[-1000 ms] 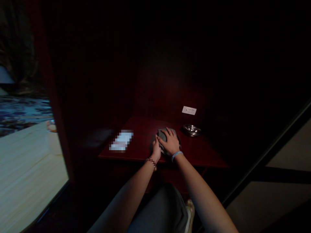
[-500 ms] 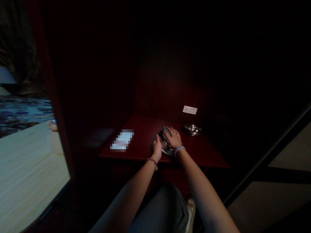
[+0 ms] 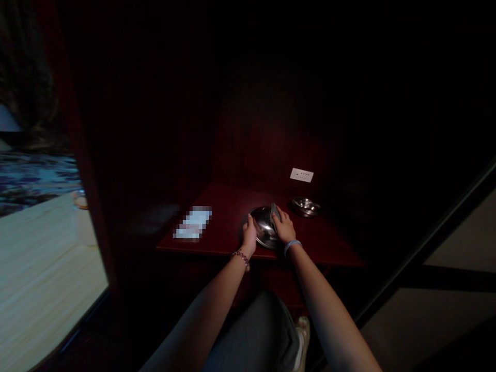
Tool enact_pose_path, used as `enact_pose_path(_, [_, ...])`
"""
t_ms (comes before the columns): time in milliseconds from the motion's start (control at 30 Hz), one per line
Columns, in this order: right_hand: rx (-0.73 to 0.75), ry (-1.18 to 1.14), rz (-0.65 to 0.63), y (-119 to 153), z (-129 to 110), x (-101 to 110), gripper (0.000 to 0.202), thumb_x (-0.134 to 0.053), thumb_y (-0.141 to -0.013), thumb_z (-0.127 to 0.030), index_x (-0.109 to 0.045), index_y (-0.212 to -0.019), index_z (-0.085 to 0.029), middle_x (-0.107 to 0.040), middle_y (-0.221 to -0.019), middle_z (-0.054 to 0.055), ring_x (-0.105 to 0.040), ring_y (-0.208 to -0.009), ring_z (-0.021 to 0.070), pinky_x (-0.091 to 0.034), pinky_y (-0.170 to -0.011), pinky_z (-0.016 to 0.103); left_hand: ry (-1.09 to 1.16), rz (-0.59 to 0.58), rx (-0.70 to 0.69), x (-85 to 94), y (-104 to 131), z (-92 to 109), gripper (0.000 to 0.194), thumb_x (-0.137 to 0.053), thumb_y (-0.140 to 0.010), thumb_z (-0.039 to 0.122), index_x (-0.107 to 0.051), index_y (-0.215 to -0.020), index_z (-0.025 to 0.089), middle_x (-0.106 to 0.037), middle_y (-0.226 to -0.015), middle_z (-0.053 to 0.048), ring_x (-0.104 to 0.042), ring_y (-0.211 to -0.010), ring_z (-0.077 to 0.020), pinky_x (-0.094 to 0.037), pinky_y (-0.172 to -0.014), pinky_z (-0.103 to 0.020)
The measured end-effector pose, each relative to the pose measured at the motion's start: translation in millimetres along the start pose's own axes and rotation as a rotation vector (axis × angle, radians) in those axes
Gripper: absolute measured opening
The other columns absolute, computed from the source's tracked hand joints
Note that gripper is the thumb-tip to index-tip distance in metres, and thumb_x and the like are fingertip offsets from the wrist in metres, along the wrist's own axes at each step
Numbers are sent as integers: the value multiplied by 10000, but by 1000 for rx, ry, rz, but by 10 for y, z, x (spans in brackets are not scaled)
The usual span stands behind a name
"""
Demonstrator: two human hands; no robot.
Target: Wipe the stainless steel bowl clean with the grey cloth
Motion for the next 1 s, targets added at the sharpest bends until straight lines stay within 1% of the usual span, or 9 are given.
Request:
enact_pose_path(100, [0,-79,43,41,53,8,587,-351,-938,-584,-403,-1462,-323,-472,-1455,76,-502,-1279,261,-338,-1113,444,0,-15,-2,1,-16,-16,512,-577,-809,623,-686,-866,126,-733,-857,-98,-673,-777,-178,-510,-733,-293])
enact_pose_path(200, [16,-176,76,88,112,2,600,-372,-933,-570,-423,-1456,-281,-479,-1455,86,-462,-1327,255,-314,-1139,425,-2,-16,3,1,-23,-24,498,-571,-816,617,-680,-856,132,-728,-855,-93,-667,-761,-171,-508,-724,-287])
enact_pose_path(300, [41,-277,110,151,171,-6,630,-392,-923,-569,-425,-1458,-238,-480,-1463,94,-419,-1369,246,-290,-1161,408,-12,7,13,12,-23,-22,487,-569,-820,614,-675,-852,140,-719,-830,-86,-661,-740,-170,-507,-707,-287])
enact_pose_path(433, [58,-369,156,255,222,-16,658,-406,-914,-587,-425,-1458,-216,-451,-1494,94,-375,-1404,247,-261,-1181,414,-17,11,30,8,-19,-16,485,-553,-829,615,-675,-848,145,-711,-822,-78,-658,-730,-163,-504,-703,-283])
enact_pose_path(600, [59,-424,187,389,217,-24,683,-382,-920,-602,-393,-1473,-201,-388,-1538,96,-319,-1440,241,-223,-1201,421,-17,-5,35,4,-18,-10,509,-549,-824,629,-676,-850,137,-702,-799,-76,-652,-699,-162,-506,-691,-288])
enact_pose_path(767, [51,-395,205,544,180,-21,687,-331,-938,-601,-331,-1500,-206,-311,-1582,91,-271,-1467,228,-208,-1208,411,-29,7,47,12,-12,-15,500,-538,-841,618,-675,-846,138,-703,-796,-83,-652,-691,-167,-510,-679,-291])
enact_pose_path(900, [5,-285,218,672,127,-36,688,-281,-953,-593,-280,-1520,-203,-233,-1612,100,-271,-1470,238,-263,-1183,416,-20,0,63,5,1,-21,486,-515,-861,610,-666,-863,148,-704,-810,-80,-647,-656,-162,-512,-661,-296])
enact_pose_path(1000, [-18,-171,238,767,69,-57,671,-236,-969,-567,-252,-1529,-197,-174,-1627,110,-277,-1468,252,-279,-1172,439,-16,-23,45,-9,3,-5,507,-511,-856,626,-672,-856,145,-712,-823,-93,-659,-686,-170,-516,-687,-299])
Point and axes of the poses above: each hand's wrist, its own y-axis away from the middle knuckle, its own x-axis out of the back of the hand, z = x × y, the point moved 7 cm from there along -y, towards the middle knuckle
